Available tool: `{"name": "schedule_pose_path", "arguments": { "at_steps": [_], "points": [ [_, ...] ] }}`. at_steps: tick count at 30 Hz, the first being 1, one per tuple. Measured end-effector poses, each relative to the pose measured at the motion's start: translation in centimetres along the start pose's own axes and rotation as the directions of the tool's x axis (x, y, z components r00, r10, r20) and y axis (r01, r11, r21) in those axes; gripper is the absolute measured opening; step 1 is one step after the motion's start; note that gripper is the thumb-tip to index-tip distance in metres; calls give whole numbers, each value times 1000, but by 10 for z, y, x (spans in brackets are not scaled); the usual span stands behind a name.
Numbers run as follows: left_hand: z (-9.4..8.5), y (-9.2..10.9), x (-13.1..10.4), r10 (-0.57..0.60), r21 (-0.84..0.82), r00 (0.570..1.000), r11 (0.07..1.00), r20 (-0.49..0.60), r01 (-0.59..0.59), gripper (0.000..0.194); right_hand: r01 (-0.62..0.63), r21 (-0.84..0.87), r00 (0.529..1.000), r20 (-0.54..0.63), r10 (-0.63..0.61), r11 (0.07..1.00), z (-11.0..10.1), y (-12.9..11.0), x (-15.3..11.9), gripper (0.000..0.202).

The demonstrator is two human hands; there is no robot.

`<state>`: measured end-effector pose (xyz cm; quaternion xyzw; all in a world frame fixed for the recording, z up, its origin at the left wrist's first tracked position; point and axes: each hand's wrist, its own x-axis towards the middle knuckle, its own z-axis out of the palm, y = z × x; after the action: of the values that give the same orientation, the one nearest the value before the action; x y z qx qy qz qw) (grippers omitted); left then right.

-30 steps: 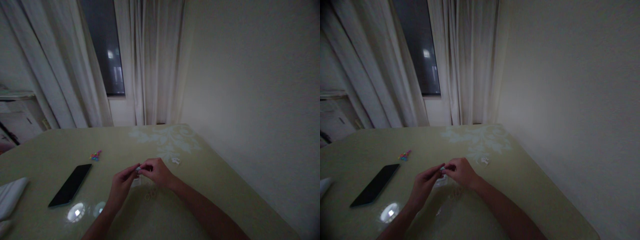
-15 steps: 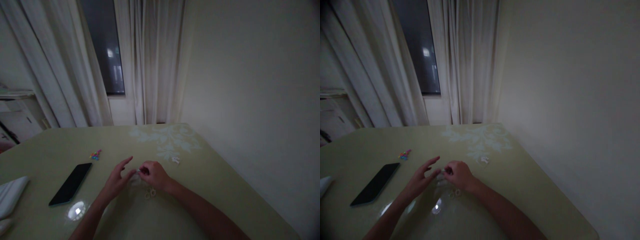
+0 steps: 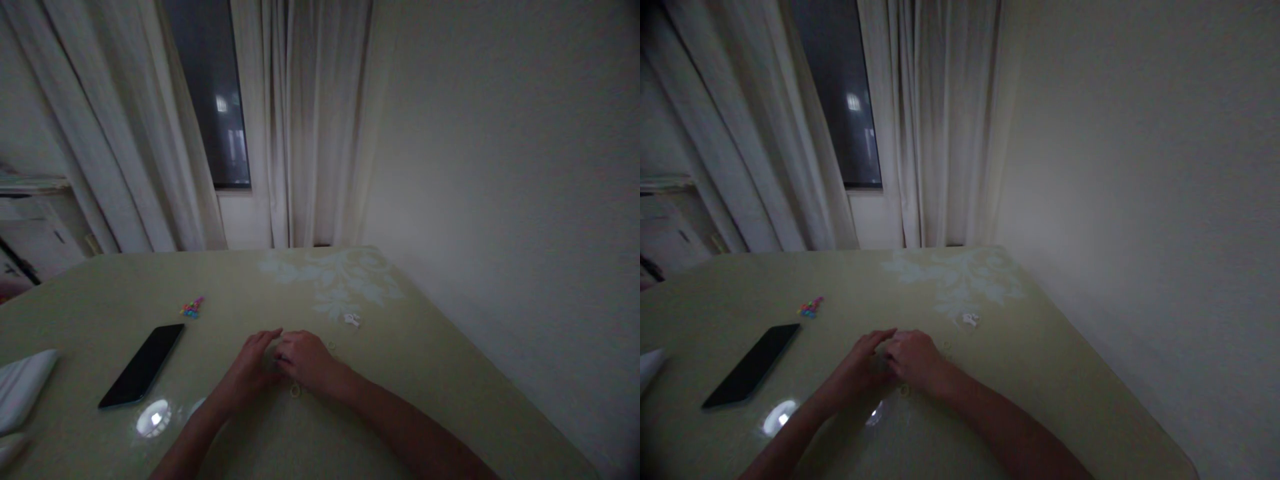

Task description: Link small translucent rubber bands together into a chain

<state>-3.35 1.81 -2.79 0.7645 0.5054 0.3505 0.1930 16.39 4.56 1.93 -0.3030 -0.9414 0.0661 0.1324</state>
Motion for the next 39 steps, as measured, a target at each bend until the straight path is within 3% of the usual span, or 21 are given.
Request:
{"name": "schedule_pose_path", "arguments": {
  "at_steps": [6,13,20,28,31,34,39],
  "points": [
    [-2,25,3,66,112,998,992,-16,-64,69,-9,-143,995,100,24,990,-6,-8,-1,22],
    [-1,17,4,52,129,997,991,-52,-45,67,14,-91,994,112,-4,996,-19,-8,-6,20],
    [-8,17,5,51,99,996,994,-73,-44,59,-40,115,998,-34,45,993,-30,1,-5,14],
    [-32,9,8,-44,53,994,997,-96,49,60,-75,356,967,-203,155,931,-76,15,-19,8],
    [-40,-3,8,-111,39,992,993,-65,113,59,-174,313,971,-104,216,934,-68,19,-42,5],
    [-45,-14,6,-175,-17,984,984,7,176,58,-296,294,953,28,302,909,-44,18,-65,3],
    [-48,-19,-1,-195,-72,974,976,114,204,64,-384,316,919,42,391,868,-9,5,-77,13]
  ]
}}
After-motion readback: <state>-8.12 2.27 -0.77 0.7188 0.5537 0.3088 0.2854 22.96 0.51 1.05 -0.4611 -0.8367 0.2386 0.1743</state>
